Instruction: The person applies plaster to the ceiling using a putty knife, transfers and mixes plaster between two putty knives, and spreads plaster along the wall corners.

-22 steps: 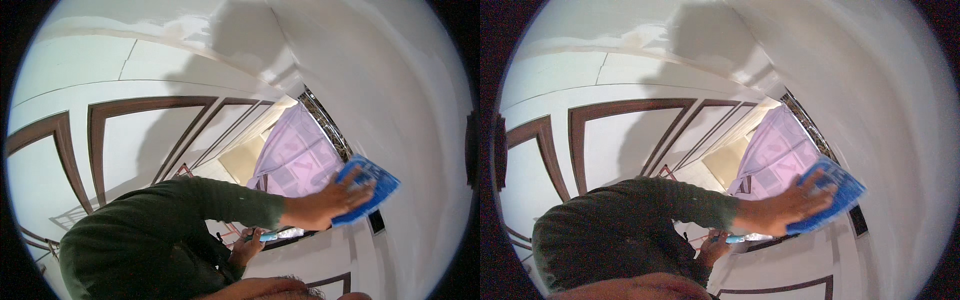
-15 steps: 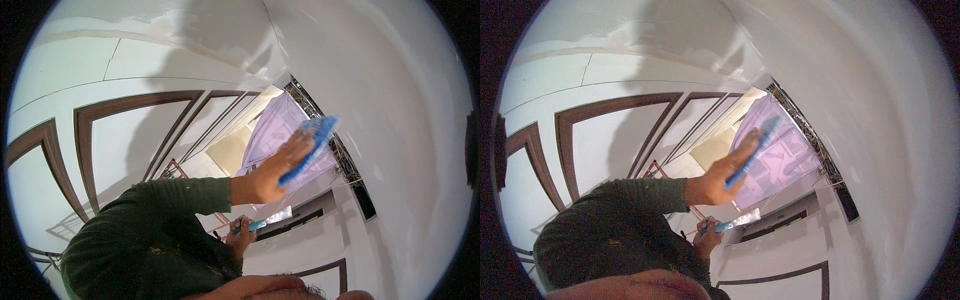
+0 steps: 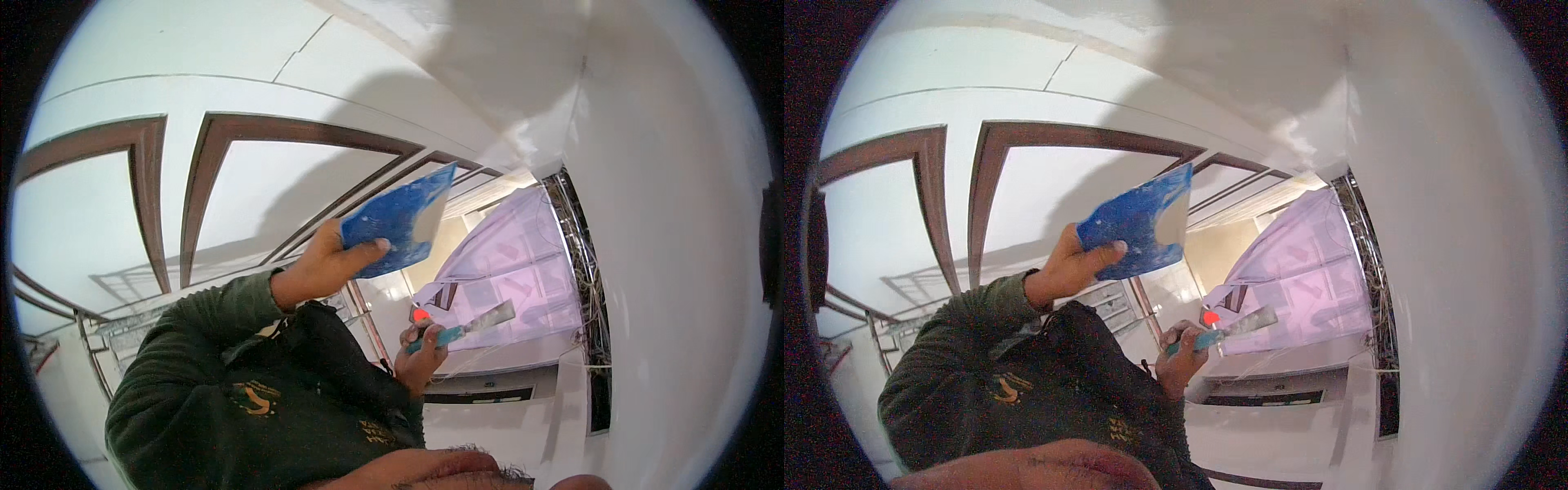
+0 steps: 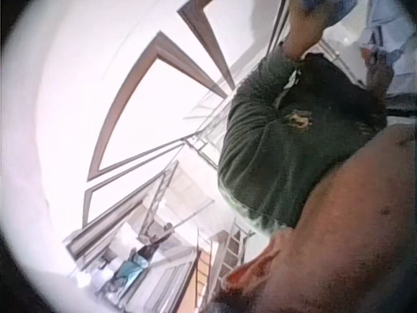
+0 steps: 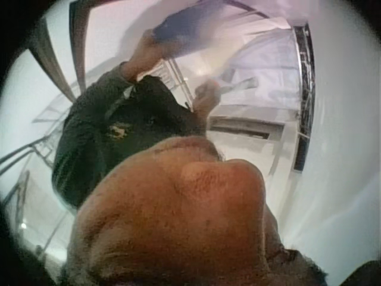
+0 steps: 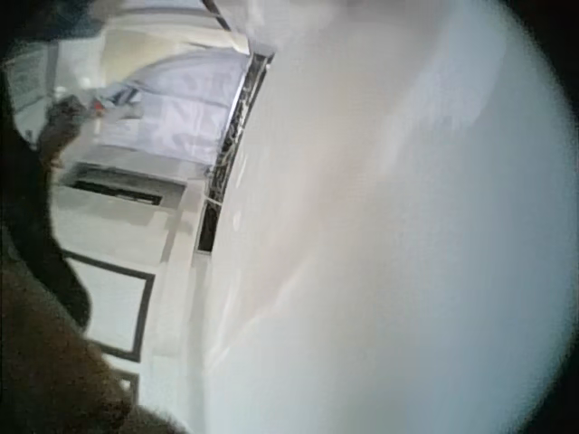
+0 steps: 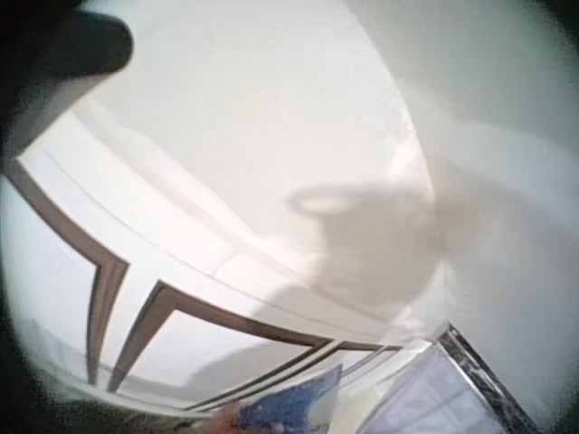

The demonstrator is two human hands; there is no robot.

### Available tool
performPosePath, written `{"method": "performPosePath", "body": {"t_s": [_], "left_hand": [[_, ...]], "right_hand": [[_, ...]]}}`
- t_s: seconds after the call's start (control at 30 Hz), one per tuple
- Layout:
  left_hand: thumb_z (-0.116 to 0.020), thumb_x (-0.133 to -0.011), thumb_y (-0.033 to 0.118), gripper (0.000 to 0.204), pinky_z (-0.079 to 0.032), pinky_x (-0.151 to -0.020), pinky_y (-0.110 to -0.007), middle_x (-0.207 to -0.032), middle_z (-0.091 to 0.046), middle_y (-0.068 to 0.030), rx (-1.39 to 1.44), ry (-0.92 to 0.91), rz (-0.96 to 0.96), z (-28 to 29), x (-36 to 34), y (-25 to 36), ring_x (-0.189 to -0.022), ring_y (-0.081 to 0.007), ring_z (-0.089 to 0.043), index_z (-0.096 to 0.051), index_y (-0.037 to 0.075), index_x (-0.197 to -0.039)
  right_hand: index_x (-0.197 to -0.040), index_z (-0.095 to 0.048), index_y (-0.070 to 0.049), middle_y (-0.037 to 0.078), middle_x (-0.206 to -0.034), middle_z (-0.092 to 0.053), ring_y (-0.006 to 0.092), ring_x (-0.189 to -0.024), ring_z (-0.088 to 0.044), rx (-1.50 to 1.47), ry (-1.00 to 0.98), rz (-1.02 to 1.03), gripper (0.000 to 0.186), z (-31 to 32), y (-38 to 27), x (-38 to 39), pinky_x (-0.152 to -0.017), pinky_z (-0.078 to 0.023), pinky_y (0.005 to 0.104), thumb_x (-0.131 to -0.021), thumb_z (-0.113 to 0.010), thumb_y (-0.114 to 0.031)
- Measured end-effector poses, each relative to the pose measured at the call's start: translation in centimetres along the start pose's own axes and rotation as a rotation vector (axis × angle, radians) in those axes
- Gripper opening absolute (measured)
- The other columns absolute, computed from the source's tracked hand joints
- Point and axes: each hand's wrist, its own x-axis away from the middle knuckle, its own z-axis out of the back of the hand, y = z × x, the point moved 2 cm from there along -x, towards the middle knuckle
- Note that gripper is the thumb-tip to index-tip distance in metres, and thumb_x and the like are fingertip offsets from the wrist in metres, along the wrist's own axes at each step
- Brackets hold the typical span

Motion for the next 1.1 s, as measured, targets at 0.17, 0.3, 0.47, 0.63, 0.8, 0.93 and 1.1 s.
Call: {"method": "performPosePath", "body": {"t_s": [0.17,0.3,0.47,0.63,0.8,0.93,1.1], "left_hand": [[-0.056,-0.085,0.008,0.026,-0.054,-0.077,-0.037,-0.097,-0.063,-0.0138,0.253,0.279,0.222,4.8,2.4,-1.2,-0.083,-0.0209,-0.064,-0.054,-0.007,-0.107],[-0.056,-0.084,0.006,0.028,-0.056,-0.074,-0.044,-0.098,-0.061,-0.0164,0.351,0.410,0.292,7.6,3.4,-1.4,-0.083,-0.0257,-0.064,-0.051,-0.006,-0.108],[-0.056,-0.083,0.007,0.028,-0.056,-0.074,-0.047,-0.095,-0.060,-0.0155,0.394,0.540,0.234,8.2,4.0,-1.6,-0.082,-0.0258,-0.064,-0.048,-0.005,-0.107],[-0.054,-0.083,0.010,0.034,-0.054,-0.077,-0.049,-0.101,-0.057,-0.0159,0.441,0.642,0.220,7.9,4.7,-0.9,-0.090,-0.0265,-0.062,-0.044,-0.004,-0.112],[-0.055,-0.085,0.013,0.038,-0.053,-0.081,-0.049,-0.105,-0.055,-0.0167,0.547,0.623,0.162,7.2,4.7,-0.3,-0.097,-0.0276,-0.060,-0.041,-0.003,-0.117],[-0.056,-0.086,0.016,0.041,-0.051,-0.083,-0.048,-0.107,-0.056,-0.0167,0.576,0.520,0.132,6.1,3.8,1.2,-0.099,-0.0281,-0.059,-0.040,-0.002,-0.120],[-0.053,-0.090,0.018,0.040,-0.049,-0.089,-0.043,-0.110,-0.057,-0.0141,0.613,0.366,0.158,4.7,2.7,2.9,-0.102,-0.0235,-0.058,-0.040,0.000,-0.123]], "right_hand": [[-0.075,-0.045,-0.005,0.006,-0.063,-0.047,0.0140,-0.051,-0.044,0.007,-0.169,0.010,0.031,-2.7,0.4,-1.8,-0.043,-0.036,0.0278,-0.088,-0.058,-0.029],[-0.080,-0.048,-0.005,0.007,-0.069,-0.051,0.0145,-0.050,-0.045,-0.070,-0.266,0.002,0.031,-5.0,1.0,-3.8,-0.043,-0.035,0.0274,-0.087,-0.060,-0.033],[-0.081,-0.048,-0.009,0.009,-0.077,-0.055,0.0155,-0.052,-0.047,-0.144,-0.380,-0.046,0.027,-5.8,1.5,-6.0,-0.043,-0.036,0.0274,-0.087,-0.059,-0.033],[-0.084,-0.048,-0.008,0.011,-0.081,-0.055,0.0168,-0.054,-0.048,-0.167,-0.473,-0.032,0.032,-7.6,1.8,-7.4,-0.043,-0.036,0.0289,-0.087,-0.057,-0.038],[-0.088,-0.050,-0.007,0.012,-0.082,-0.055,0.0167,-0.053,-0.048,-0.228,-0.543,-0.029,0.037,-9.1,2.0,-7.9,-0.043,-0.036,0.0285,-0.086,-0.055,-0.043],[-0.094,-0.051,-0.004,0.012,-0.082,-0.055,0.0161,-0.052,-0.046,-0.217,-0.590,0.049,0.040,-10.1,1.2,-7.9,-0.044,-0.036,0.0291,-0.087,-0.054,-0.043],[-0.119,-0.038,0.002,0.009,-0.081,-0.053,0.0144,-0.053,-0.044,-0.172,-0.487,0.123,0.057,-10.5,0.4,-7.1,-0.044,-0.035,0.0271,-0.087,-0.054,-0.042]]}}
